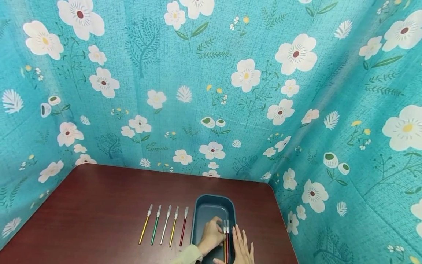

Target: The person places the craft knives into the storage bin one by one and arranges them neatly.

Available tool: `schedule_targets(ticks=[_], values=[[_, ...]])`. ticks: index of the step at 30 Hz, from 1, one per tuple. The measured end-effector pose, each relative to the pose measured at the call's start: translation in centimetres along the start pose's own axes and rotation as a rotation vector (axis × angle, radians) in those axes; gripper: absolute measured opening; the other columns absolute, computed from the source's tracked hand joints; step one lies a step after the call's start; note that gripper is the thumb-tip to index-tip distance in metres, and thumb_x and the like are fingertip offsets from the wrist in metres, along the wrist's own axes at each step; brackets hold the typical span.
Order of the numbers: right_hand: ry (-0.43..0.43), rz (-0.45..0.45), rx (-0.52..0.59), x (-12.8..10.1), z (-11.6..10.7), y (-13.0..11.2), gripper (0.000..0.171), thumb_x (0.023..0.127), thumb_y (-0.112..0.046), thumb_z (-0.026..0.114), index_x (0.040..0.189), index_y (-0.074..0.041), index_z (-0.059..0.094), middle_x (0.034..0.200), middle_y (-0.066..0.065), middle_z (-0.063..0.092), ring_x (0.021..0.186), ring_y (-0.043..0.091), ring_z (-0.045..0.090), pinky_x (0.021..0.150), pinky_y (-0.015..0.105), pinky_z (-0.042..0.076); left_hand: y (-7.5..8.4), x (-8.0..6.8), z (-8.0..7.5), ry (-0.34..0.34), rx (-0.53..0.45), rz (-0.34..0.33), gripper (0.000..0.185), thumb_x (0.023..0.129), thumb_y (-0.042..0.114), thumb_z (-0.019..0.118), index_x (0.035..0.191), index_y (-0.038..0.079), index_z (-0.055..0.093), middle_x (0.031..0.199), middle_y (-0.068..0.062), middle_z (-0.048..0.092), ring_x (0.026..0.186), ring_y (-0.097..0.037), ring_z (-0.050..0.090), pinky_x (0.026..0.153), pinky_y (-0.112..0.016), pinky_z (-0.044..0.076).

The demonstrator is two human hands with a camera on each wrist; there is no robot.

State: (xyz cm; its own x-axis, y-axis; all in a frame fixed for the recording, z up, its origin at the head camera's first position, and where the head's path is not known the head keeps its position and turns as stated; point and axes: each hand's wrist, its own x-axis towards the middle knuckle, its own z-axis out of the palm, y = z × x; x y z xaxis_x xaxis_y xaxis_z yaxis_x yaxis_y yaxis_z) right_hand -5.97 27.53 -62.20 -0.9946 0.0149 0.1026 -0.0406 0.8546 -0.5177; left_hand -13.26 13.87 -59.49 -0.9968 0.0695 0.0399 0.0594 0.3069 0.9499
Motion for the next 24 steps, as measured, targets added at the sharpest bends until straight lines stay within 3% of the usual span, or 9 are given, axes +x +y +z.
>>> schedule_targets(ticks=[4,10,14,19,24], values=[[-0.002,0.013,-0.001,0.0,-0.2,0.1,0.115,0.076,-0.063,0.085,0.164,-0.010,0.032,0.170,0.015,0.030,0.150,0.053,0.027,0.103,0.087,0.016,0.7,0.2,-1.4,-0.029,-0.084,0.048,0.045,0.070,-0.019,0.077,0.111,-0.006,0.064,0.067,0.003,0.059,0.038,-0.004,0.054,0.038,-0.021,0.046],[0.008,-0.012,-0.040,-0.1,0.1,0.4,0.115,0.077,-0.068,0.082,0.165,-0.014,0.032,0.171,0.008,0.029,0.149,0.053,0.030,0.102,0.087,0.019,1.5,0.7,-5.3,-0.077,-0.154,0.043,0.047,0.074,-0.016,0.078,0.117,-0.003,0.066,0.078,-0.002,0.062,0.043,-0.010,0.062,0.042,-0.026,0.052],[0.012,-0.008,-0.047,0.0,0.1,0.4,0.116,0.076,-0.067,0.083,0.165,-0.013,0.033,0.170,0.013,0.031,0.149,0.054,0.030,0.101,0.088,0.019,1.7,1.2,-8.2,-0.085,-0.160,0.055,0.047,0.077,-0.013,0.079,0.121,-0.004,0.065,0.082,-0.005,0.064,0.046,-0.016,0.066,0.045,-0.031,0.056],[-0.042,0.031,-0.044,0.2,-0.1,-0.1,0.116,0.077,-0.067,0.082,0.164,-0.009,0.033,0.169,0.019,0.030,0.151,0.055,0.027,0.104,0.088,0.015,1.9,1.7,-11.6,-0.100,-0.147,0.076,0.046,0.081,-0.010,0.079,0.124,-0.005,0.064,0.083,-0.007,0.065,0.049,-0.023,0.068,0.050,-0.037,0.059],[-0.075,0.067,-0.039,0.2,-0.4,-0.5,0.116,0.077,-0.067,0.082,0.164,-0.007,0.033,0.170,0.020,0.029,0.152,0.054,0.024,0.106,0.088,0.013,1.4,1.6,-14.3,-0.092,-0.140,0.074,0.044,0.081,-0.009,0.078,0.122,-0.006,0.064,0.082,-0.006,0.065,0.052,-0.028,0.069,0.052,-0.041,0.060]])
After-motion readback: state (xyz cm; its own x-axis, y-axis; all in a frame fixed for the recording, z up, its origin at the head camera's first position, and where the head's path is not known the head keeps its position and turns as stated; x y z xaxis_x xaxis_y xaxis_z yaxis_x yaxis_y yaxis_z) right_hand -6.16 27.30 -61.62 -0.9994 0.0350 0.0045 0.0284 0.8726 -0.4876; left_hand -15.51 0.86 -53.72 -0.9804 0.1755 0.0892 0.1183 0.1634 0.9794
